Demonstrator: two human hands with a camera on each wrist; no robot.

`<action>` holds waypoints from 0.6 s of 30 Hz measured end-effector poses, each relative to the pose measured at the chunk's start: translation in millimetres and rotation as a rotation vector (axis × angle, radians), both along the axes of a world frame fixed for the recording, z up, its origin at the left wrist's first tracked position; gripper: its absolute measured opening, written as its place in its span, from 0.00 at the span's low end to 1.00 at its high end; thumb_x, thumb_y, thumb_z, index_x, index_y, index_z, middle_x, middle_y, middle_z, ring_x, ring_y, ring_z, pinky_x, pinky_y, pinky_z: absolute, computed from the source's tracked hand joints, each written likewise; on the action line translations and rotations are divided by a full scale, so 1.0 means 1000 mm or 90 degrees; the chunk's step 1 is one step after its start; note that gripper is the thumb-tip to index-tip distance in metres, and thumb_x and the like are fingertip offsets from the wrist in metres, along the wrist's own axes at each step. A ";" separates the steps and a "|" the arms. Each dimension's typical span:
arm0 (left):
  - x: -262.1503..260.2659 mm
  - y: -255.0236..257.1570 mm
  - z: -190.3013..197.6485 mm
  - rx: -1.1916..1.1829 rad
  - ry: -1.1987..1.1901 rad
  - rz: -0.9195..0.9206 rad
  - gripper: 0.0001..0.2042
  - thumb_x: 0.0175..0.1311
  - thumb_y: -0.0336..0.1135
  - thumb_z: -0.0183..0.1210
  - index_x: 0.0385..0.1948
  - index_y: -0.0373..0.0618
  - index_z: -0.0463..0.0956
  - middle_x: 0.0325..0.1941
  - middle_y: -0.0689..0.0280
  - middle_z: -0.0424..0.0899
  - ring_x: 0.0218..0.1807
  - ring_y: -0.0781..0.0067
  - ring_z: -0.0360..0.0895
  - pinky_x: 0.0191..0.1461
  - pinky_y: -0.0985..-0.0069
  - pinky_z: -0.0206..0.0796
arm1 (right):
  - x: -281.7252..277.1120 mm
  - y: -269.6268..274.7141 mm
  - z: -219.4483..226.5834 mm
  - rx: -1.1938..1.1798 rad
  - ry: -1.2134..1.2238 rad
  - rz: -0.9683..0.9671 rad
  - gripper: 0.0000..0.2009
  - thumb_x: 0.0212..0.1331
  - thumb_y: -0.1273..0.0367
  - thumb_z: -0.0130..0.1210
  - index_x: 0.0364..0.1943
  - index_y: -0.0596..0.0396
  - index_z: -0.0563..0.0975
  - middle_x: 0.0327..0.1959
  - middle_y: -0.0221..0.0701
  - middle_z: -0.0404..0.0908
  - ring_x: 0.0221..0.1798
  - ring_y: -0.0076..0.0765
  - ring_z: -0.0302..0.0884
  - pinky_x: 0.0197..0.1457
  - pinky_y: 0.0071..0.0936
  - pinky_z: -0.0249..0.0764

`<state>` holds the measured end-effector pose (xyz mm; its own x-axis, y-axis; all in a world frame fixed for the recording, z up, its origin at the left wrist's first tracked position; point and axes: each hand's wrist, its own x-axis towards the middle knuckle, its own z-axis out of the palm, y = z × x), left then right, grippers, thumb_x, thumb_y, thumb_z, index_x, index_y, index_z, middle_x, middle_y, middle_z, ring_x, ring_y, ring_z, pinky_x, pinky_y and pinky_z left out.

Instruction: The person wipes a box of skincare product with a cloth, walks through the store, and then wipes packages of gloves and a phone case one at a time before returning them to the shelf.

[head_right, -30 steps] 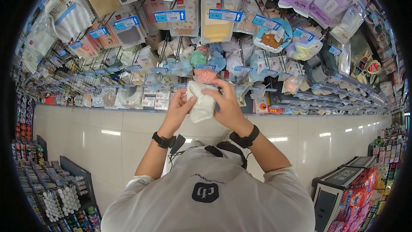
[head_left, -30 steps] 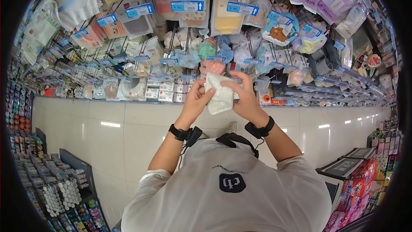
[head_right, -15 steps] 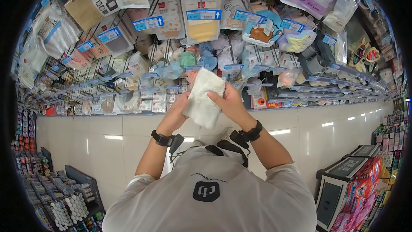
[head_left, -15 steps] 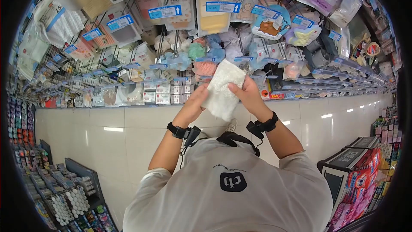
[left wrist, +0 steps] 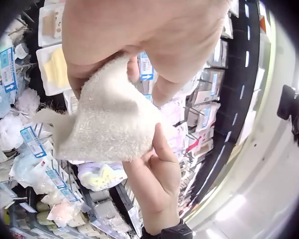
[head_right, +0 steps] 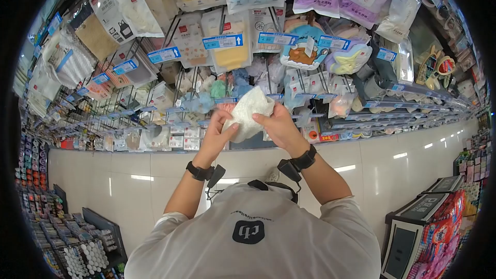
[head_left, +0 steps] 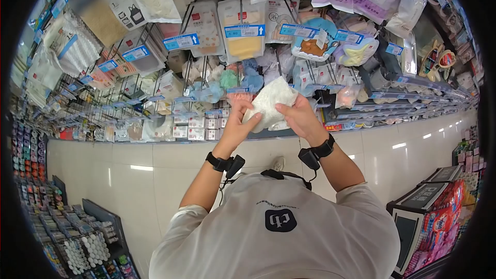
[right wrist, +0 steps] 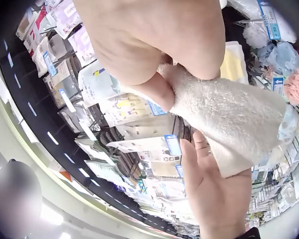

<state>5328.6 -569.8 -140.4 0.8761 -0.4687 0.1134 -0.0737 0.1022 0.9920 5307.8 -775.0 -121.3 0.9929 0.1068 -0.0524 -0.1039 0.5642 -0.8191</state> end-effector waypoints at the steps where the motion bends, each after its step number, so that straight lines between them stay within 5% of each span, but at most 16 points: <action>1: -0.003 -0.008 0.009 -0.174 0.140 0.053 0.12 0.66 0.28 0.59 0.47 0.46 0.67 0.50 0.61 0.79 0.54 0.75 0.75 0.54 0.76 0.69 | 0.001 -0.004 0.002 -0.008 0.002 0.015 0.21 0.58 0.80 0.58 0.57 0.64 0.69 0.55 0.35 0.76 0.57 0.31 0.75 0.63 0.32 0.70; 8: 0.018 -0.030 -0.003 -0.097 0.001 0.035 0.06 0.65 0.27 0.59 0.37 0.45 0.70 0.49 0.64 0.78 0.51 0.76 0.74 0.60 0.77 0.64 | 0.015 -0.023 0.000 0.018 -0.010 -0.014 0.21 0.59 0.80 0.58 0.57 0.63 0.70 0.54 0.35 0.77 0.56 0.31 0.76 0.61 0.32 0.71; 13: 0.031 -0.035 -0.003 -0.075 0.194 -0.090 0.06 0.65 0.25 0.59 0.34 0.47 0.69 0.41 0.70 0.77 0.43 0.86 0.72 0.49 0.83 0.64 | 0.025 -0.045 -0.004 0.118 -0.036 -0.041 0.18 0.61 0.79 0.56 0.55 0.62 0.71 0.53 0.35 0.78 0.55 0.31 0.76 0.60 0.31 0.72; 18: 0.040 -0.060 0.002 -0.157 0.246 -0.009 0.07 0.65 0.26 0.59 0.32 0.47 0.69 0.33 0.74 0.76 0.36 0.89 0.71 0.41 0.86 0.63 | 0.035 -0.058 -0.013 0.124 -0.025 -0.002 0.17 0.63 0.77 0.56 0.55 0.62 0.71 0.53 0.35 0.78 0.56 0.30 0.76 0.60 0.31 0.72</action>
<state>5369.0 -629.7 -138.3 0.8697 -0.4809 -0.1113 0.3007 0.3373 0.8921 5343.2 -832.9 -133.8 0.9941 0.1086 0.0081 -0.0721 0.7127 -0.6978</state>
